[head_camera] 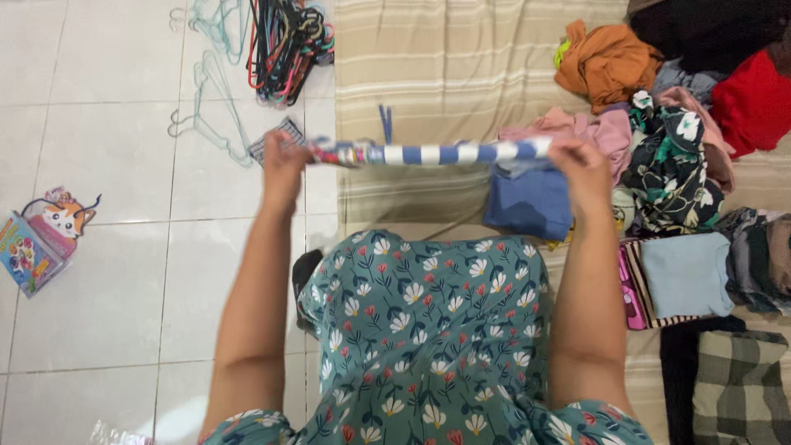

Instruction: The person folds several items of clothing, including small shirts and pants, by hand on a bed.

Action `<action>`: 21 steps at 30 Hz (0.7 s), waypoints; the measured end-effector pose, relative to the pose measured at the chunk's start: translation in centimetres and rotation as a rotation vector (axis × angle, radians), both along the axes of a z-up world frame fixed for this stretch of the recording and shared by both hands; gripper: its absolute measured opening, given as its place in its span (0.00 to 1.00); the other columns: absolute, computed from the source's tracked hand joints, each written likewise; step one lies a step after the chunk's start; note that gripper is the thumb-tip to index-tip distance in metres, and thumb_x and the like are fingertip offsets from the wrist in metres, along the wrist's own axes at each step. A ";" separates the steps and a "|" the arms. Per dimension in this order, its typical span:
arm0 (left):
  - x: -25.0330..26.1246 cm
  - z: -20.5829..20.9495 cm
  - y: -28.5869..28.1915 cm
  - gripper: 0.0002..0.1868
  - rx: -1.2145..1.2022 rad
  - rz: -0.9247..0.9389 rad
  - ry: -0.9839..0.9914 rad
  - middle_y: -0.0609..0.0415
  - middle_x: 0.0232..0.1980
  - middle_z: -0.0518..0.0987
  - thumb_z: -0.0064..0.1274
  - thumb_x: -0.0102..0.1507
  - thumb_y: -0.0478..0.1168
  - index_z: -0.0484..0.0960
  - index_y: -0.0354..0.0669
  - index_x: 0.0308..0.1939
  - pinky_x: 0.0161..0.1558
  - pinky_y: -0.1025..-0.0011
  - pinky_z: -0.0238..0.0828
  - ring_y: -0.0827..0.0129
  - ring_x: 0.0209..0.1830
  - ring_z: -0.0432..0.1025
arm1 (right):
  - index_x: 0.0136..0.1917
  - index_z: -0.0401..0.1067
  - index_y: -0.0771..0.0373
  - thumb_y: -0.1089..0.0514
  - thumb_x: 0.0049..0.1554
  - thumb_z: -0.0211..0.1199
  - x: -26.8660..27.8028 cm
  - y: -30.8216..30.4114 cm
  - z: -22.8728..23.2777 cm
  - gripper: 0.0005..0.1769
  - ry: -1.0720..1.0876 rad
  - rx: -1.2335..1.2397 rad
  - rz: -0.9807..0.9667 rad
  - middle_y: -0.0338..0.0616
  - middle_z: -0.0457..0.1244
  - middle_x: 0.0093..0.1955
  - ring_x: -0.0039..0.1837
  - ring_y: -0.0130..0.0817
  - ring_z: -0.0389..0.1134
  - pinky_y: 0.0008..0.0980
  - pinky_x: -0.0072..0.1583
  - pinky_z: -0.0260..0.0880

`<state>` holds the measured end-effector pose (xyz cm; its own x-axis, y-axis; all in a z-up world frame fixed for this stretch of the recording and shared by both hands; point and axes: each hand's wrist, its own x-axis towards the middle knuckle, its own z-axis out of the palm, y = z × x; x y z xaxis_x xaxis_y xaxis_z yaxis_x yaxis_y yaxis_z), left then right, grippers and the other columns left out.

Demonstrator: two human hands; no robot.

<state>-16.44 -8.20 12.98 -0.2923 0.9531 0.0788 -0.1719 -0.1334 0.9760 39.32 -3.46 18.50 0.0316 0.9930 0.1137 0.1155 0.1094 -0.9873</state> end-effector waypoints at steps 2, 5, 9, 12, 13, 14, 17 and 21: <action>-0.5 4.9 1.5 0.22 -0.004 -0.028 -0.033 0.59 0.35 0.76 0.58 0.63 0.29 0.63 0.48 0.53 0.38 0.76 0.69 0.76 0.35 0.72 | 0.53 0.76 0.61 0.66 0.57 0.68 -0.5 1.7 3.7 0.10 0.059 -0.004 -0.050 0.33 0.70 0.51 0.51 0.22 0.69 0.22 0.53 0.70; -1.2 8.8 5.2 0.21 0.143 0.005 0.111 0.59 0.39 0.74 0.61 0.66 0.29 0.63 0.45 0.53 0.41 0.77 0.68 0.76 0.39 0.70 | 0.57 0.76 0.62 0.66 0.61 0.67 -1.7 6.3 7.1 0.10 0.139 0.061 0.133 0.34 0.69 0.53 0.54 0.22 0.69 0.21 0.58 0.70; -2.4 9.6 12.4 0.20 -0.118 0.181 0.306 0.58 0.37 0.76 0.67 0.61 0.33 0.68 0.45 0.46 0.33 0.77 0.68 0.77 0.34 0.71 | 0.57 0.78 0.57 0.60 0.62 0.68 -5.1 13.2 8.7 0.10 0.010 -0.124 0.120 0.28 0.64 0.45 0.41 0.17 0.59 0.19 0.40 0.56; -3.3 11.2 17.0 0.22 -0.108 0.265 0.393 0.58 0.38 0.78 0.69 0.59 0.33 0.68 0.44 0.44 0.33 0.77 0.71 0.78 0.34 0.72 | 0.56 0.78 0.55 0.58 0.61 0.68 -7.3 17.9 11.0 0.09 -0.061 -0.061 0.065 0.26 0.67 0.46 0.42 0.15 0.62 0.18 0.41 0.60; -3.4 12.2 17.4 0.23 -0.043 0.295 0.415 0.57 0.38 0.79 0.70 0.58 0.33 0.68 0.43 0.44 0.33 0.78 0.73 0.78 0.34 0.74 | 0.56 0.79 0.55 0.58 0.61 0.68 -7.9 18.6 11.5 0.10 -0.087 0.027 0.023 0.27 0.67 0.46 0.40 0.17 0.60 0.18 0.40 0.58; -3.5 13.5 17.6 0.23 -0.043 0.299 0.416 0.57 0.38 0.79 0.70 0.58 0.33 0.68 0.43 0.44 0.33 0.78 0.73 0.78 0.34 0.74 | 0.56 0.79 0.55 0.58 0.61 0.68 -7.8 19.2 12.3 0.10 -0.085 0.028 0.027 0.27 0.67 0.46 0.40 0.17 0.60 0.18 0.40 0.58; -3.7 16.7 16.5 0.20 -0.051 0.222 0.153 0.56 0.35 0.76 0.64 0.58 0.32 0.67 0.46 0.45 0.26 0.73 0.64 0.75 0.28 0.70 | 0.58 0.78 0.56 0.60 0.64 0.66 -6.6 20.2 13.1 0.08 0.082 0.132 0.119 0.27 0.66 0.48 0.45 0.15 0.61 0.18 0.40 0.54; -3.5 11.0 13.6 0.24 0.140 0.222 0.479 0.58 0.39 0.74 0.67 0.62 0.29 0.66 0.41 0.51 0.34 0.75 0.70 0.77 0.34 0.70 | 0.61 0.78 0.61 0.66 0.62 0.58 -4.1 20.3 6.1 0.16 -0.127 0.314 0.123 0.34 0.70 0.57 0.57 0.23 0.69 0.24 0.60 0.68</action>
